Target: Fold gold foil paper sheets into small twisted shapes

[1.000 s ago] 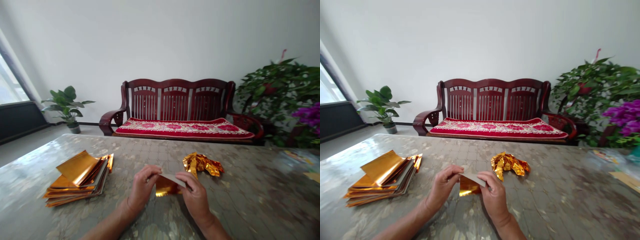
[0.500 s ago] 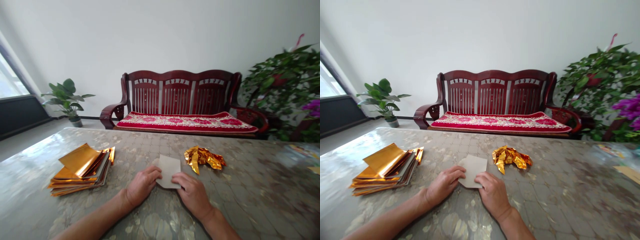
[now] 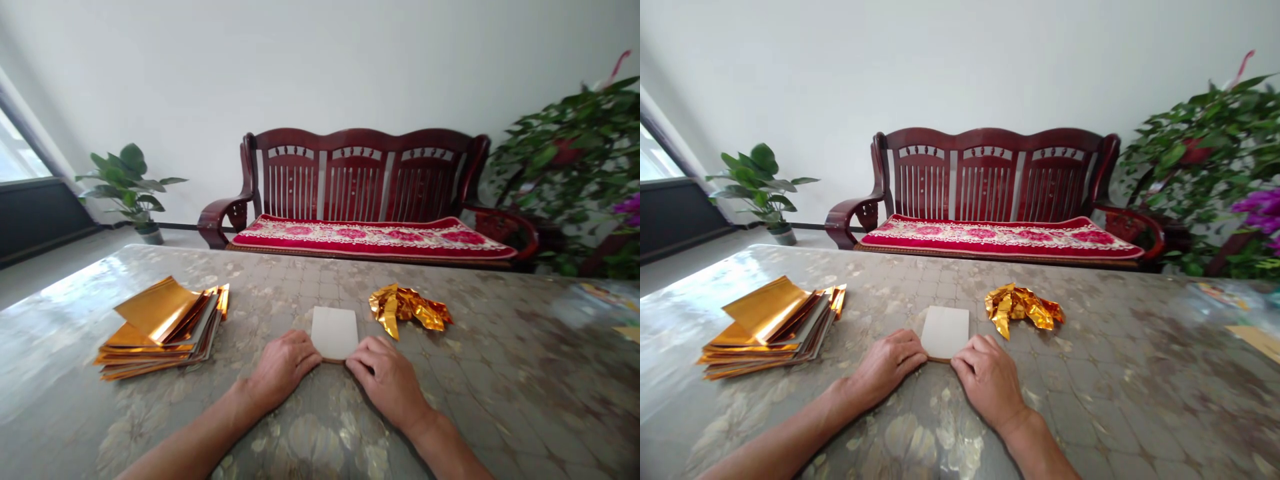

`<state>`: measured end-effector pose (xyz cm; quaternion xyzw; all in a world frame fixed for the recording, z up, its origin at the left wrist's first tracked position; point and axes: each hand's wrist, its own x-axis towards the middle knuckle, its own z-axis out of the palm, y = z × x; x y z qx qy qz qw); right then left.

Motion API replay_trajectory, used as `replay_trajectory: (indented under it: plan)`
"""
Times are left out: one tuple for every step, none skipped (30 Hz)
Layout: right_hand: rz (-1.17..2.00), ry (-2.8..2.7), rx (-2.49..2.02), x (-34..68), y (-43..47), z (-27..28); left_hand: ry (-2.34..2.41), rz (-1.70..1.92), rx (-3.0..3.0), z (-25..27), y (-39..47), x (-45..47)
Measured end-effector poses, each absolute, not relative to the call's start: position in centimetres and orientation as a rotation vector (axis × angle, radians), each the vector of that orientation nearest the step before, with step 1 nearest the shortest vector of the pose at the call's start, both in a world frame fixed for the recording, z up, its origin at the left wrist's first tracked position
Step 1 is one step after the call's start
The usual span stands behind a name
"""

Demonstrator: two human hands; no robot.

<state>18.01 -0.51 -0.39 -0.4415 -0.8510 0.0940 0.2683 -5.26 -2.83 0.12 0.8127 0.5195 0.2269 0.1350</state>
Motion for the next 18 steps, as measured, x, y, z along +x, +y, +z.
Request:
replay_trajectory:
  plan:
    - [0.274,-2.278,-1.214,18.03,-0.37,-0.50,1.519,0.657,2.333,0.15,-2.77,-5.25]
    - [0.294,-2.262,-1.238,18.05,-0.25,-0.60,1.531,0.657,2.314,0.17,-2.70,-5.24]
    - [0.314,-2.249,-1.261,18.06,-0.14,-0.67,1.539,0.655,2.299,0.17,-2.61,-5.24]
    - [0.333,-2.239,-1.282,18.08,-0.05,-0.70,1.542,0.654,2.287,0.16,-2.52,-5.24]
    - [0.353,-2.233,-1.299,18.09,0.01,-0.69,1.543,0.653,2.279,0.13,-2.42,-5.24]
    - [0.375,-2.229,-1.310,18.10,0.05,-0.65,1.543,0.653,2.272,0.11,-2.33,-5.25]
    - [0.396,-2.226,-1.316,18.12,0.07,-0.57,1.545,0.655,2.265,0.07,-2.23,-5.26]
    - [0.415,-2.222,-1.317,18.13,0.07,-0.48,1.547,0.659,2.256,0.03,-2.14,-5.28]
    - [0.431,-2.218,-1.313,18.15,0.07,-0.40,1.551,0.665,2.246,-0.02,-2.07,-5.29]
    - [0.442,-2.218,-1.302,18.17,0.07,-0.33,1.556,0.672,2.235,-0.07,-2.01,-5.30]
    - [0.448,-2.221,-1.288,18.20,0.07,-0.28,1.559,0.679,2.225,-0.14,-1.97,-5.30]
    - [0.448,-2.227,-1.274,18.22,0.07,-0.25,1.562,0.689,2.214,-0.21,-1.95,-5.29]
    - [0.446,-2.234,-1.264,18.24,0.09,-0.26,1.564,0.699,2.201,-0.30,-1.96,-5.28]
    - [0.444,-2.243,-1.259,18.25,0.12,-0.27,1.568,0.709,2.185,-0.38,-1.99,-5.26]
    - [0.442,-2.252,-1.261,18.25,0.16,-0.29,1.578,0.721,2.164,-0.47,-2.03,-5.24]
    - [0.441,-2.259,-1.274,18.24,0.20,-0.30,1.595,0.732,2.139,-0.55,-2.08,-5.21]
    - [0.442,-2.265,-1.295,18.21,0.25,-0.30,1.618,0.743,2.113,-0.61,-2.14,-5.18]
    - [0.443,-2.270,-1.321,18.15,0.28,-0.28,1.642,0.752,2.092,-0.66,-2.19,-5.16]
